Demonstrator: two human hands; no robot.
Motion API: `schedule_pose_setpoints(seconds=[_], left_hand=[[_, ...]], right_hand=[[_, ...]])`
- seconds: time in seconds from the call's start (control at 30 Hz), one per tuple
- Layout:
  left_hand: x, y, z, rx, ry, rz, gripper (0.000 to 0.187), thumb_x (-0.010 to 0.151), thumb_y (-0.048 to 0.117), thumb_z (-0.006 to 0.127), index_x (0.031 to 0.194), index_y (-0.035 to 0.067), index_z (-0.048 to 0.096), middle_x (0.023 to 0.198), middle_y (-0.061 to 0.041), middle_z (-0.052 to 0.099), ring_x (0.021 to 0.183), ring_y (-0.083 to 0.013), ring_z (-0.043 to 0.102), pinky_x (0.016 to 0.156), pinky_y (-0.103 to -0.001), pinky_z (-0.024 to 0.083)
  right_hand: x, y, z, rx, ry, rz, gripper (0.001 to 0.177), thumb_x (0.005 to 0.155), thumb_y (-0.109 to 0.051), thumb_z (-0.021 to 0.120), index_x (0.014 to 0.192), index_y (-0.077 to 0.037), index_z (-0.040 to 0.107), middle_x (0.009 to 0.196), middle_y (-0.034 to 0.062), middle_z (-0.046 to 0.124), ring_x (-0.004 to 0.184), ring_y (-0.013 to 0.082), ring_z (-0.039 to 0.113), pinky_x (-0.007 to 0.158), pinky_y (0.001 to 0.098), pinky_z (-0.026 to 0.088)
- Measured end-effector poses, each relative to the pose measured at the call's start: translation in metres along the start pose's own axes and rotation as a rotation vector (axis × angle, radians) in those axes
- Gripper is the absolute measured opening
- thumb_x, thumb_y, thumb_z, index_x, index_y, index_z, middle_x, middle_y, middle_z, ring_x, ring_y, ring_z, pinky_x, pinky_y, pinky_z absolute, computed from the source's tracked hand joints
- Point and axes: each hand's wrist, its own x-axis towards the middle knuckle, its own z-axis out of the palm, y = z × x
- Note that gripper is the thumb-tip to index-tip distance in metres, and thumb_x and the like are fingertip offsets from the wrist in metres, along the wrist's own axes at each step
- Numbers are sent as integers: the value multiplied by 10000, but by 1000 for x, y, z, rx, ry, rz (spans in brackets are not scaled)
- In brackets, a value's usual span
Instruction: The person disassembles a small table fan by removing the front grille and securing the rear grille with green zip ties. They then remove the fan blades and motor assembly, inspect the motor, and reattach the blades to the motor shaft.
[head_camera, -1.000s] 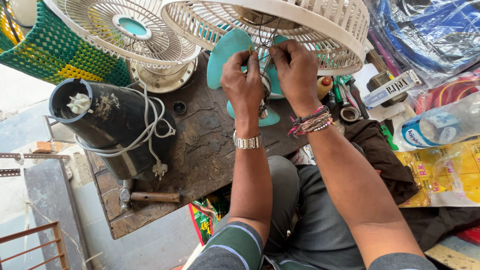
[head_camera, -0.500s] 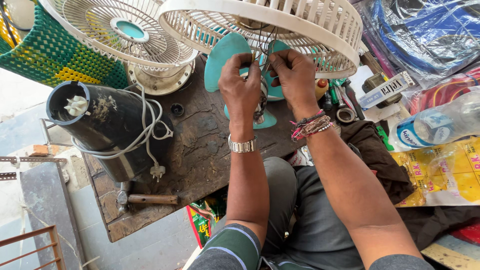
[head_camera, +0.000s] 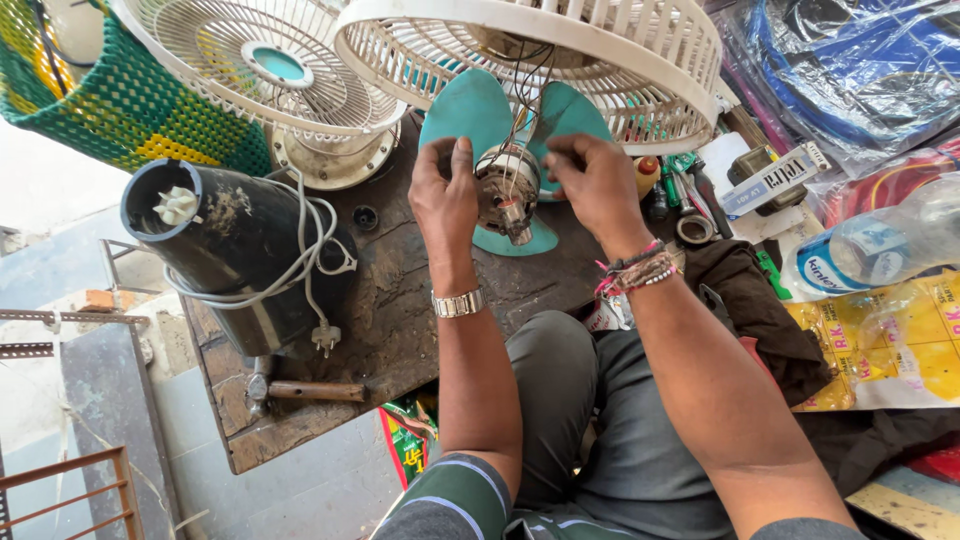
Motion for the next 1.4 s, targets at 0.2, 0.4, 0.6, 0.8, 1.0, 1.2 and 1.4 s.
schedule_pose_setpoints(seconds=[0.2, 0.4, 0.6, 0.8, 1.0, 1.2, 1.4], left_hand=[[-7, 10, 7, -37, -53, 296, 380, 914, 335, 777, 1127, 24, 730, 1105, -141, 734, 1043, -228, 691, 853, -350, 587], [-5, 20, 40, 174, -3, 290, 255, 894, 301, 744, 1023, 87, 794, 975, -70, 752, 951, -249, 676, 857, -395, 539], [3, 6, 51, 119, 24, 364, 185, 922, 250, 721, 1041, 127, 793, 956, -59, 743, 920, -273, 657, 846, -399, 521], [5, 5, 56, 117, 18, 409, 177, 916, 244, 734, 1044, 138, 796, 945, -61, 736, 911, -281, 644, 832, -403, 519], [1, 7, 57, 122, 21, 398, 175, 915, 233, 742, 1048, 133, 793, 918, -66, 709, 911, -281, 644, 823, -401, 522], [-3, 10, 56, 108, 35, 394, 162, 918, 229, 735, 1030, 128, 793, 925, -52, 720, 903, -267, 649, 817, -398, 526], [-3, 10, 56, 108, 44, 397, 165, 922, 234, 737, 1033, 124, 793, 924, -52, 720, 904, -265, 646, 811, -400, 524]], right_hand=[[-4, -7, -15, 8, 115, 0, 161, 973, -80, 675, 1101, -4, 736, 907, 50, 772, 747, 73, 720, 618, 252, 606], [3, -29, -7, -167, 281, -482, 102, 999, -49, 705, 1088, -2, 721, 989, 123, 732, 848, 203, 737, 733, 324, 589], [29, -40, -2, -376, 280, -627, 196, 952, -46, 746, 1145, -12, 749, 1073, 140, 680, 969, 334, 674, 834, 427, 529], [39, -33, 3, -431, 188, -550, 97, 922, -84, 773, 1005, -35, 756, 998, 124, 653, 933, 325, 672, 816, 441, 529], [40, -27, 1, -546, 186, -488, 89, 931, -99, 763, 957, -28, 716, 1006, 135, 670, 943, 371, 650, 812, 487, 493], [42, -22, -4, -470, 256, -485, 108, 962, -44, 714, 1066, -29, 738, 1059, 139, 710, 1004, 377, 659, 869, 476, 502], [39, -29, -6, -426, 188, -457, 124, 937, -41, 706, 1035, -29, 780, 1050, 148, 721, 1003, 348, 684, 876, 460, 518]])
